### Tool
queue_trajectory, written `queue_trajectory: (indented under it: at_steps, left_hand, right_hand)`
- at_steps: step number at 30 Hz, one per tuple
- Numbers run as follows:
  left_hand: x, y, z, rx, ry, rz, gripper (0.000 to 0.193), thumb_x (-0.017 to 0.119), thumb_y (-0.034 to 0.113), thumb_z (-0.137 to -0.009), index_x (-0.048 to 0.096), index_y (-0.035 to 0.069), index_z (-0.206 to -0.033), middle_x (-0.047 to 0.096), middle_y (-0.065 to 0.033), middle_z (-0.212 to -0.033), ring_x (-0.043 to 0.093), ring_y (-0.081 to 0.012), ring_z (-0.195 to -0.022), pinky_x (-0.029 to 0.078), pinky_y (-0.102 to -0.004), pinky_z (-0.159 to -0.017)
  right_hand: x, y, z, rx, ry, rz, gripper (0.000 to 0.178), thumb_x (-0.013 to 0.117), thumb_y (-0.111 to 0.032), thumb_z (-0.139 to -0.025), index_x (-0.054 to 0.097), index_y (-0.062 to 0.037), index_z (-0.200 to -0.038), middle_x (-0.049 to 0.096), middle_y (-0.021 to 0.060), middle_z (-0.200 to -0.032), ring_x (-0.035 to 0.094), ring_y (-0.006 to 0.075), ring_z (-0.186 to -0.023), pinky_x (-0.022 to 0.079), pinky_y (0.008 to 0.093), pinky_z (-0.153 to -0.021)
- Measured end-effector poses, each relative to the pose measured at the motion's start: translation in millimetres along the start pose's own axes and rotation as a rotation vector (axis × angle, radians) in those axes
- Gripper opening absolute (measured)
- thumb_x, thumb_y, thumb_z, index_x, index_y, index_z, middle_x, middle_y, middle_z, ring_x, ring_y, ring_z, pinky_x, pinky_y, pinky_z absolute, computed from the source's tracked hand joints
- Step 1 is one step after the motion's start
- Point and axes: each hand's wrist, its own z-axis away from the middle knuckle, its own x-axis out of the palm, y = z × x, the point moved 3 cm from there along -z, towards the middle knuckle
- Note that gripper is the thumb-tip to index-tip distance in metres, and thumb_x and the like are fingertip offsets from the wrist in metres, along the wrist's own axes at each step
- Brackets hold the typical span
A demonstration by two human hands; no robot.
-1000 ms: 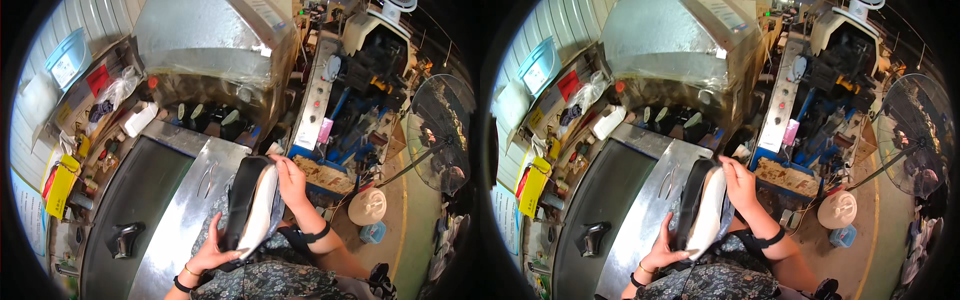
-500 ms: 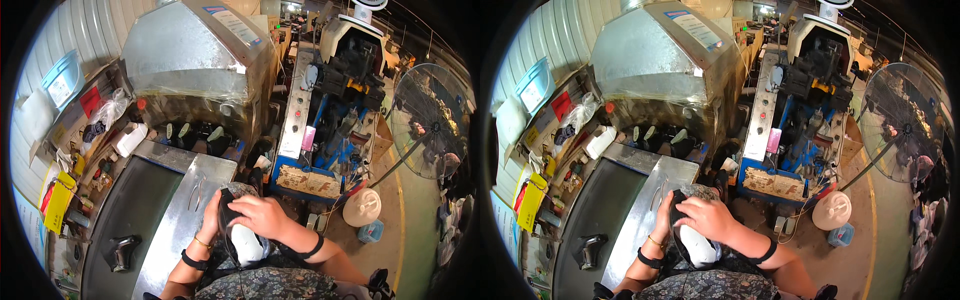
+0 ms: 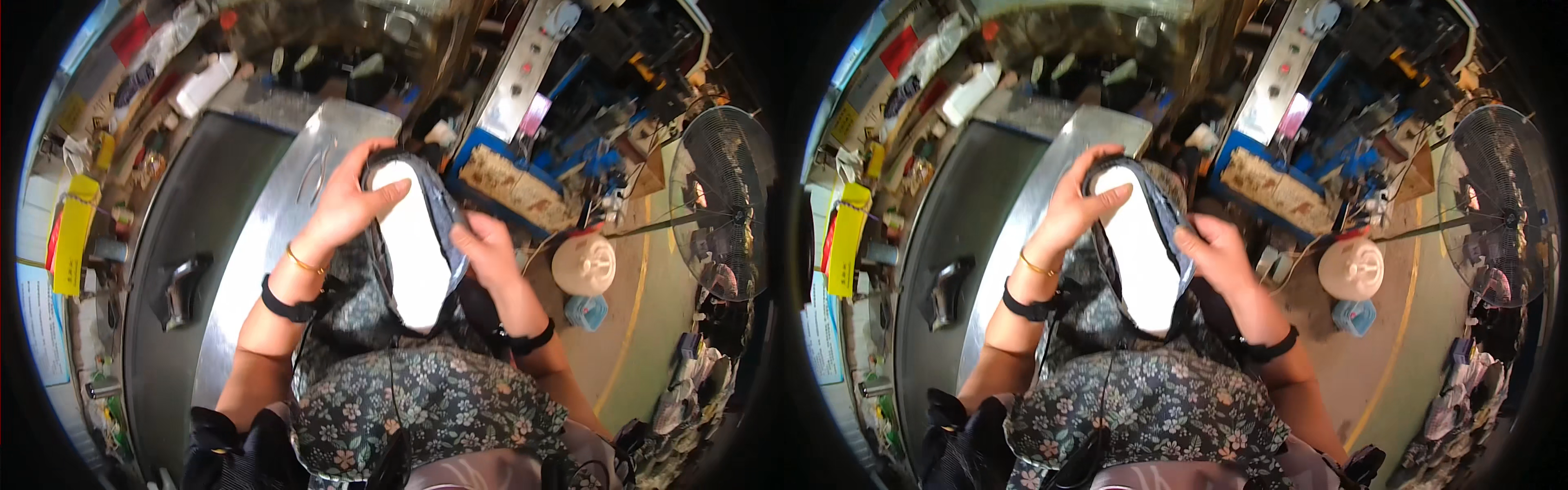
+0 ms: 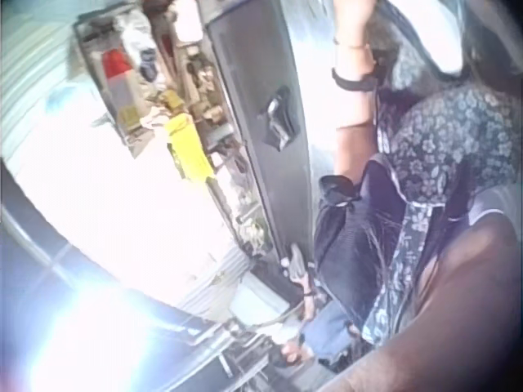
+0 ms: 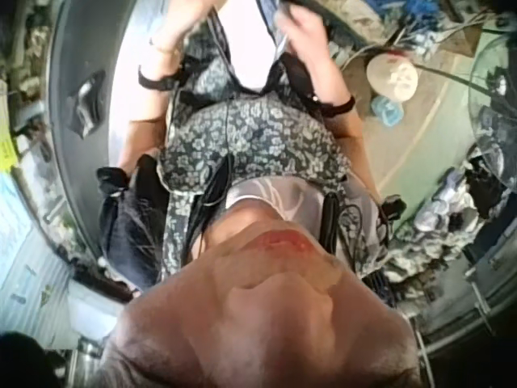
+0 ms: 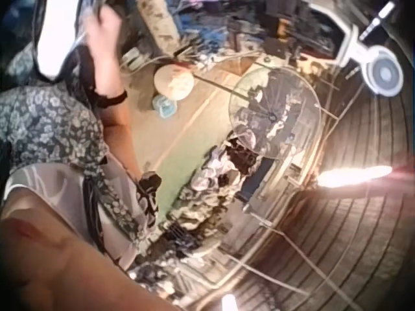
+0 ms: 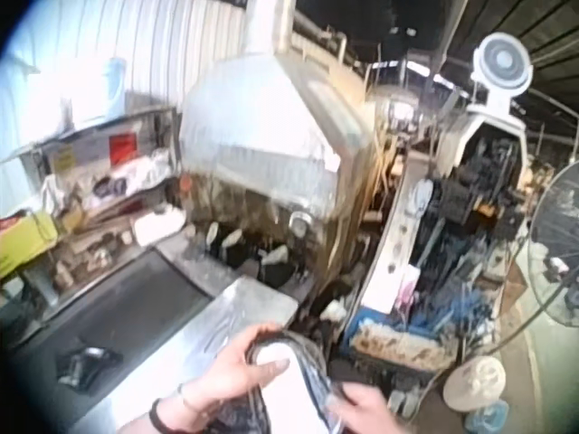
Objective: Manually inspect and process shoe uppers and soles at a workstation.
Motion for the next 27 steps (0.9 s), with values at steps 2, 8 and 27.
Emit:
queue_trajectory:
  at_steps: [2, 8, 27]
  left_hand:
    - [0, -10, 8, -0.023, -0.023, 0.006, 0.049, 0.073, 0.01, -0.082, 0.051, 0.001, -0.125, 0.059, -0.0045, -0.11, 0.054, -0.0122, -0.101, 0.044, -0.0261, -0.09]
    - [10, -32, 16, -0.042, 0.01, 0.114, 0.05, 0.072, 0.009, -0.082, 0.049, 0.0, -0.125, 0.058, -0.0088, -0.114, 0.055, -0.0158, -0.105, 0.044, -0.0285, -0.092]
    - [15, -33, 12, 0.046, 0.026, -0.199, 0.054, 0.072, 0.016, -0.083, 0.046, -0.002, -0.127, 0.055, -0.0164, -0.118, 0.053, -0.0247, -0.111, 0.041, -0.0334, -0.097]
  right_hand:
    - [-4, 21, -12, 0.164, -0.003, -0.382, 0.048, 0.055, -0.038, -0.096, 0.055, 0.0009, -0.123, 0.063, 0.0042, -0.103, 0.058, 0.0113, -0.089, 0.048, 0.0274, -0.08]
    - [31, 39, -3, 0.199, 0.042, 0.093, 0.058, 0.023, -0.046, -0.104, 0.054, -0.0031, -0.127, 0.066, 0.0122, -0.105, 0.062, 0.0219, -0.098, 0.045, 0.0314, -0.092]
    - [14, 57, 46, -0.066, -0.1, 0.516, 0.062, 0.039, -0.039, -0.101, 0.03, 0.0055, -0.142, 0.037, 0.0261, -0.143, 0.039, 0.0368, -0.132, 0.034, 0.0414, -0.105]
